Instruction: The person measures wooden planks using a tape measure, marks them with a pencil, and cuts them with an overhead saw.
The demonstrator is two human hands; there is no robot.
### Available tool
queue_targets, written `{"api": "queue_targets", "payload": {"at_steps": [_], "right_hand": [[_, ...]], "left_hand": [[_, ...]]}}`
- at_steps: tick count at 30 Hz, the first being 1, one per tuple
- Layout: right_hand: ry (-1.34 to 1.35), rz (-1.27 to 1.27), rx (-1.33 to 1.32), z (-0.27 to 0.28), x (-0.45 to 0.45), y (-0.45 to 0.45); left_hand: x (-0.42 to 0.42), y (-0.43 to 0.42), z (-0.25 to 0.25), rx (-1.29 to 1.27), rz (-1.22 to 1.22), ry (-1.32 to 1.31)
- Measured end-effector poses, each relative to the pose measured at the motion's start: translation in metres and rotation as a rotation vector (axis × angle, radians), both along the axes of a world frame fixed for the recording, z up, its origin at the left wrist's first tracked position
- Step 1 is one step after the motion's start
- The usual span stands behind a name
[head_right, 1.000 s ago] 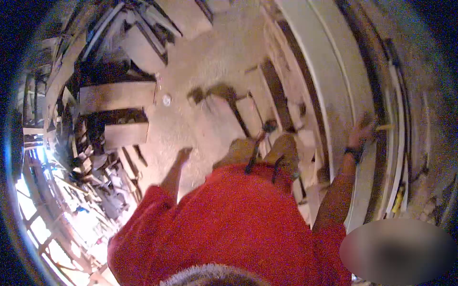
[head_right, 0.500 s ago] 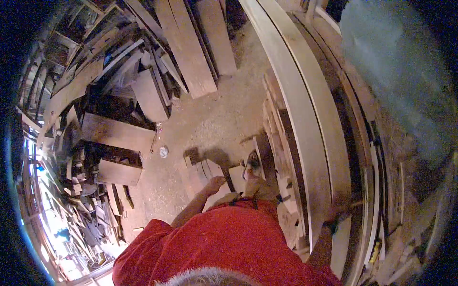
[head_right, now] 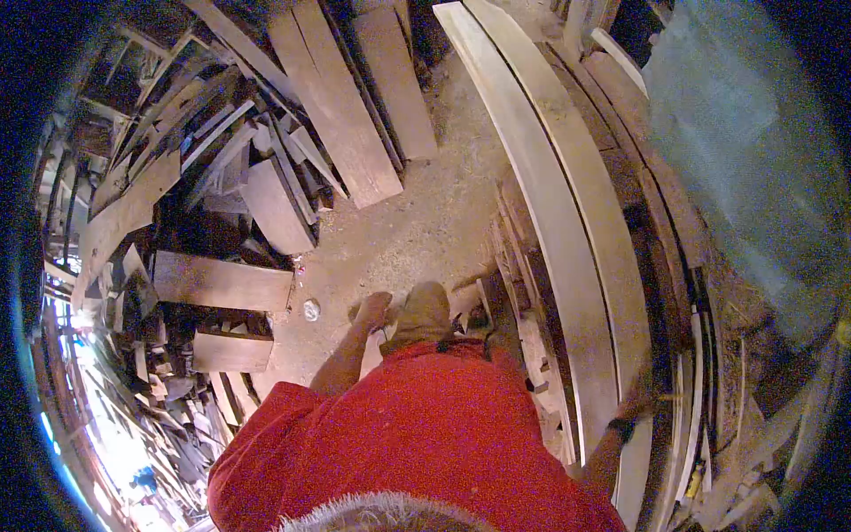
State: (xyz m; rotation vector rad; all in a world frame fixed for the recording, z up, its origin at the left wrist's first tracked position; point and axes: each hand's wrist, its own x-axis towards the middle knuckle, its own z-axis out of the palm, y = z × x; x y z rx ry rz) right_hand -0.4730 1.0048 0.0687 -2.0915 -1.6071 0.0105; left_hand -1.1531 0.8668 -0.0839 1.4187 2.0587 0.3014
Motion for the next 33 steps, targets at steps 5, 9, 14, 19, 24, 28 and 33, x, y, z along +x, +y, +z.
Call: {"api": "queue_targets", "payload": {"at_steps": [5, 9, 14, 19, 24, 28, 33], "right_hand": [[0.037, 0.200, 0.085, 0.025, -0.123, 0.091], [0.129, 0.228, 0.058, 0.033, -0.220, 0.159], [0.191, 0.305, 0.105, 0.018, -0.330, 0.267], [-0.069, 0.197, -0.062, 0.032, -0.413, 0.346], [-0.075, 0.225, -0.033, -0.007, -0.402, 0.382], [-0.019, 0.156, -0.006, -0.012, -0.399, 0.381], [0.032, 0.057, -0.378, 0.011, -0.415, 0.403]], "left_hand": [[-0.024, 0.046, 0.009, -0.099, -0.040, -0.156], [-0.084, 0.099, -0.036, -0.136, 0.052, -0.277], [-0.176, 0.207, -0.071, -0.049, -0.094, -0.214], [-0.265, 0.297, -0.065, -0.058, -0.129, -0.194], [-0.326, 0.377, -0.054, -0.099, 0.077, -0.269], [-0.352, 0.432, -0.078, -0.049, 0.088, -0.339], [-0.349, 0.546, -0.066, 0.033, 0.217, -0.515]]}}
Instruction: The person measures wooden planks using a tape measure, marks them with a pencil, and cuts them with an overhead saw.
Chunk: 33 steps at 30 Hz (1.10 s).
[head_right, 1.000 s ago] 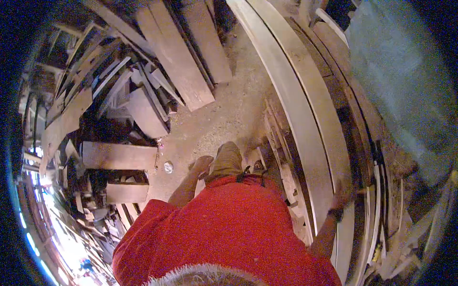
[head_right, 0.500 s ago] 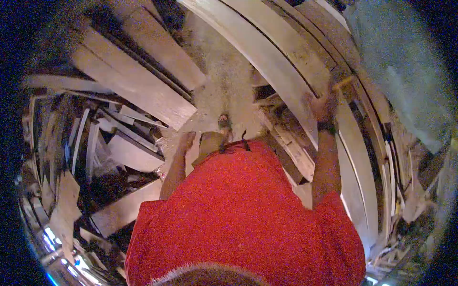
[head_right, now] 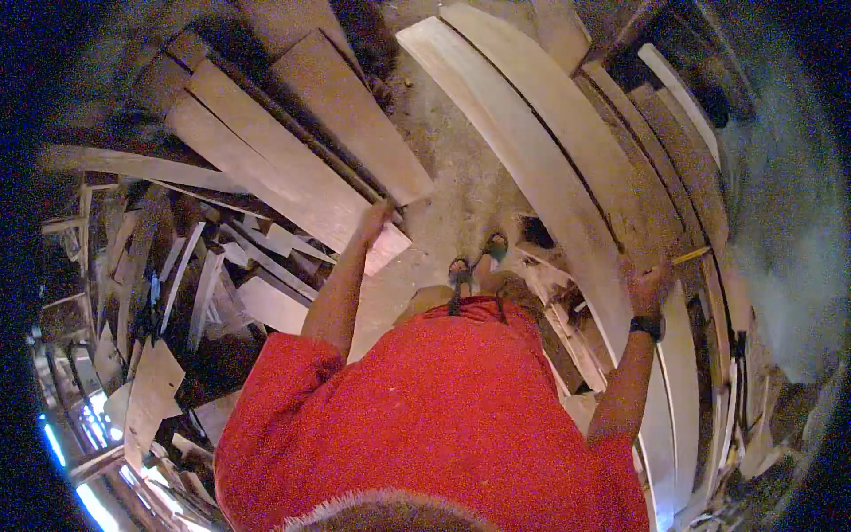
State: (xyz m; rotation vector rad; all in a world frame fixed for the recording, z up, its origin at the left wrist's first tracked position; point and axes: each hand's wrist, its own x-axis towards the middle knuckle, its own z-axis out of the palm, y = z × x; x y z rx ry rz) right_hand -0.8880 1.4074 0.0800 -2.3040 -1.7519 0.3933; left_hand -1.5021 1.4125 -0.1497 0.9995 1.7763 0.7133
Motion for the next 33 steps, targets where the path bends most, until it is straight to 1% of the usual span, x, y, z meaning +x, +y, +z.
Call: {"api": "queue_targets", "payload": {"at_steps": [1, 2, 3, 5, 6, 7, 9, 11, 13, 14, 16, 17, 18, 19, 20, 21, 22, 23, 24, 25, 26, 27, 28, 30, 31, 33], "right_hand": [[-0.074, 0.079, 0.141, -0.007, 0.003, 0.006], [-0.104, 0.119, 0.212, -0.009, 0.004, 0.012], [-0.137, 0.158, 0.282, -0.011, 0.004, 0.017], [-0.032, 0.194, 0.150, -0.003, -0.004, 0.036], [-0.024, 0.199, 0.150, -0.006, -0.005, 0.044], [-0.067, 0.202, 0.150, -0.010, -0.008, 0.049], [-0.109, 0.206, 0.138, -0.005, -0.018, 0.053], [-0.097, 0.175, 0.014, 0.016, -0.032, 0.062], [-0.074, 0.172, -0.003, 0.026, -0.035, 0.064], [-0.049, 0.169, -0.024, 0.029, -0.036, 0.065], [-0.072, 0.201, -0.010, 0.033, -0.037, 0.068], [-0.091, 0.237, 0.008, 0.034, -0.038, 0.069], [-0.093, 0.230, 0.005, 0.035, -0.037, 0.071], [-0.109, 0.217, -0.077, 0.036, -0.035, 0.074], [-0.116, 0.201, -0.126, 0.036, -0.034, 0.075], [-0.125, 0.185, -0.175, 0.036, -0.034, 0.077], [-0.023, 0.142, -0.220, 0.037, -0.032, 0.078], [0.024, 0.120, -0.248, 0.040, -0.032, 0.080], [0.069, 0.096, -0.275, 0.043, -0.032, 0.082], [-0.017, 0.105, -0.312, 0.045, -0.035, 0.085], [-0.101, 0.112, -0.348, 0.050, -0.042, 0.088], [-0.104, 0.102, -0.358, 0.056, -0.048, 0.093], [0.009, 0.051, -0.395, 0.063, -0.051, 0.098], [0.117, -0.010, -0.439, 0.064, -0.051, 0.099], [0.089, -0.032, -0.462, 0.055, -0.042, 0.094], [0.056, -0.059, -0.490, 0.055, -0.043, 0.094]], "left_hand": [[0.012, 0.030, 0.038, -0.061, 0.078, -0.106], [0.016, 0.059, 0.067, -0.121, 0.153, -0.210], [0.001, 0.085, 0.043, 0.057, 0.057, -0.151], [-0.009, 0.133, 0.039, 0.323, -0.071, 0.022], [-0.001, 0.156, 0.068, 0.397, -0.103, 0.138], [-0.001, 0.182, 0.086, 0.516, -0.154, 0.357], [0.006, 0.222, 0.128, 0.728, -0.202, 0.485], [0.017, 0.263, 0.169, 0.838, -0.190, 0.397], [0.023, 0.308, 0.191, 0.527, 0.041, -0.016], [0.020, 0.328, 0.198, 0.529, 0.037, -0.019], [0.011, 0.358, 0.206, 0.540, -0.095, 0.271], [0.013, 0.371, 0.214, 0.576, -0.147, 0.371], [0.005, 0.387, 0.199, 0.575, -0.153, 0.367], [-0.004, 0.406, 0.180, 0.624, -0.262, 0.117], [-0.007, 0.423, 0.171, 0.660, -0.370, -0.136], [-0.009, 0.439, 0.161, 0.353, -0.364, -0.419], [-0.011, 0.450, 0.149, 0.335, -0.369, -0.433], [0.002, 0.450, 0.175, 0.125, -0.360, -0.383], [0.009, 0.454, 0.189, -0.079, -0.351, -0.328], [0.006, 0.464, 0.174, -0.087, -0.356, -0.334], [0.007, 0.467, 0.163, 0.034, -0.392, -0.354], [0.007, 0.472, 0.152, 0.155, -0.426, -0.375], [0.006, 0.479, 0.141, 0.145, -0.433, -0.383], [0.017, 0.468, 0.175, -0.179, -0.460, -0.404], [0.019, 0.464, 0.181, -0.186, -0.464, -0.410], [0.021, 0.461, 0.185, -0.141, -0.453, -0.277]]}}
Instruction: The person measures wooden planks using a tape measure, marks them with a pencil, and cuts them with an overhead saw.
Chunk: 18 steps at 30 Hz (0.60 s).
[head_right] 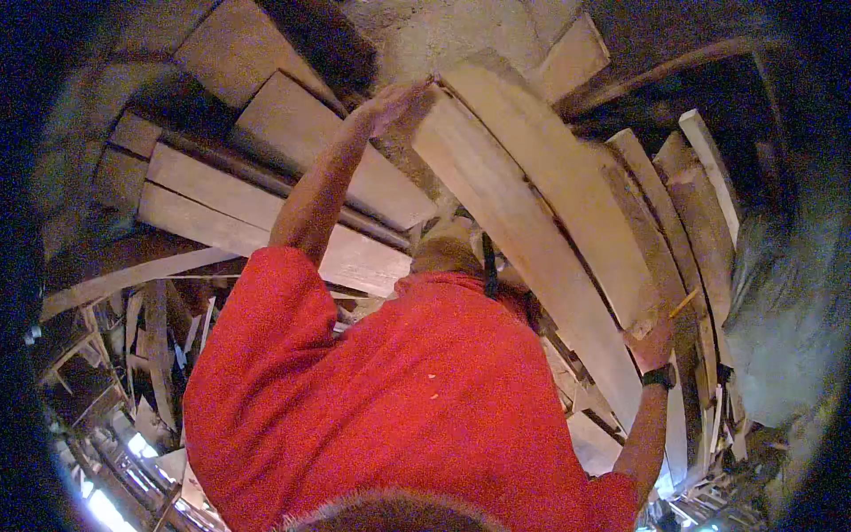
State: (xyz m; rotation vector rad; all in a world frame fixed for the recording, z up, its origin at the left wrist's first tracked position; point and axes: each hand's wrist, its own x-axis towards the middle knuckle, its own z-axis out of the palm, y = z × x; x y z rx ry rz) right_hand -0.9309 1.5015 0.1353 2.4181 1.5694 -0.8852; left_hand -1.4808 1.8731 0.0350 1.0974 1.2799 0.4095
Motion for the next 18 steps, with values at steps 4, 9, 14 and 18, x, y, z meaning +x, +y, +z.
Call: {"api": "queue_targets", "payload": {"at_steps": [4, 9, 14, 18], "right_hand": [[-0.072, 0.047, 0.002, -0.007, 0.003, -0.004], [-0.066, 0.070, 0.067, -0.017, 0.010, -0.014], [-0.113, 0.115, 0.105, -0.008, 0.004, -0.005], [-0.099, 0.065, 0.060, -0.007, 0.004, -0.002]], "left_hand": [[0.003, 0.016, -0.016, -0.101, -0.049, -0.121], [0.002, 0.021, -0.039, 0.314, -0.238, -0.176], [0.015, 0.010, 0.006, 0.223, -0.177, -0.130], [0.006, 0.007, -0.003, 0.383, -0.238, -0.042]]}}
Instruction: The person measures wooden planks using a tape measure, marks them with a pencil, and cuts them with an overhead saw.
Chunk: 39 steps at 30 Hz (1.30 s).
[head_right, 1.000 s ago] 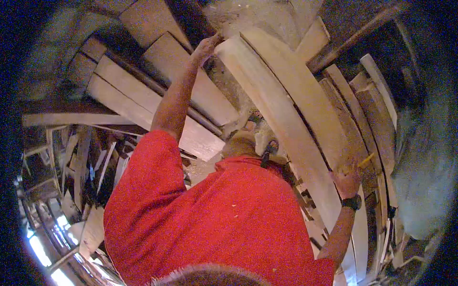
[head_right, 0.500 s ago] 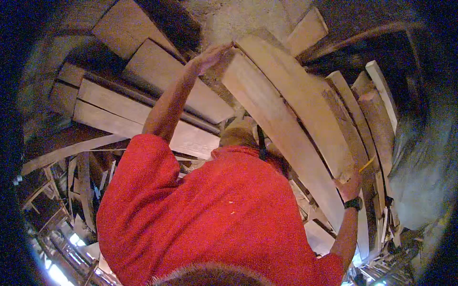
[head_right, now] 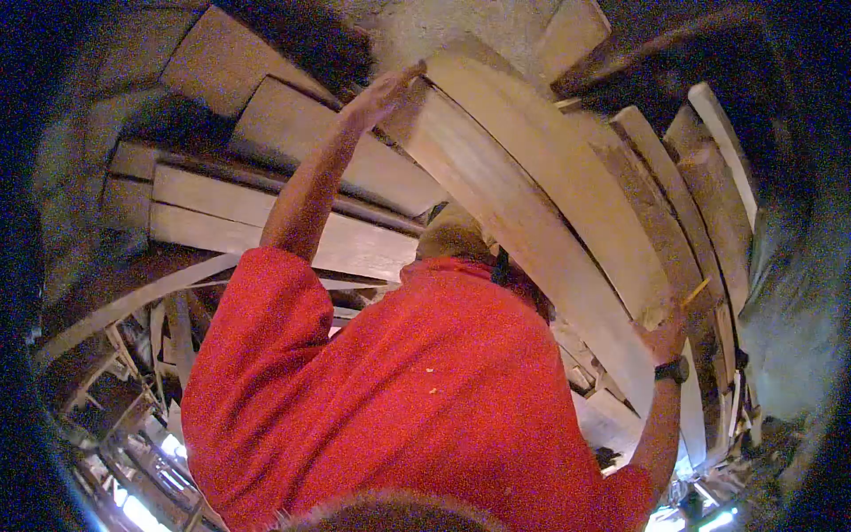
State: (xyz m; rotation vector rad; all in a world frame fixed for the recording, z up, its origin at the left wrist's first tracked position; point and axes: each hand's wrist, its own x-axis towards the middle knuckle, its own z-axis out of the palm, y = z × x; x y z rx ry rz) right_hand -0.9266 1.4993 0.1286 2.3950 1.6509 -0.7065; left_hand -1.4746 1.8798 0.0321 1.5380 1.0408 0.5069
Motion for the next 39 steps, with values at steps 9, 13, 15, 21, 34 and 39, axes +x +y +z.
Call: {"api": "queue_targets", "payload": {"at_steps": [9, 13, 15, 21, 34, 39], "right_hand": [[0.038, 0.207, 0.228, -0.024, 0.017, -0.033], [0.064, -0.015, 0.067, 0.001, -0.007, -0.012], [0.030, -0.080, 0.150, -0.005, -0.008, -0.013], [0.124, -0.108, 0.089, 0.009, -0.021, -0.013], [0.034, -1.556, 0.826, -0.123, -0.239, -0.263], [0.569, -1.320, 0.176, -0.254, -0.334, -0.307]], "left_hand": [[-0.028, 0.020, -0.041, -0.284, 0.067, -0.133], [-0.046, 0.027, -0.030, 0.312, -0.205, 0.239], [-0.029, 0.028, -0.026, -0.013, 0.027, 0.170], [-0.037, 0.032, -0.015, 0.213, -0.088, 0.432], [0.006, 0.016, 0.022, -0.042, 0.087, 0.303], [0.018, 0.034, 0.008, 1.150, -0.002, 0.557]]}}
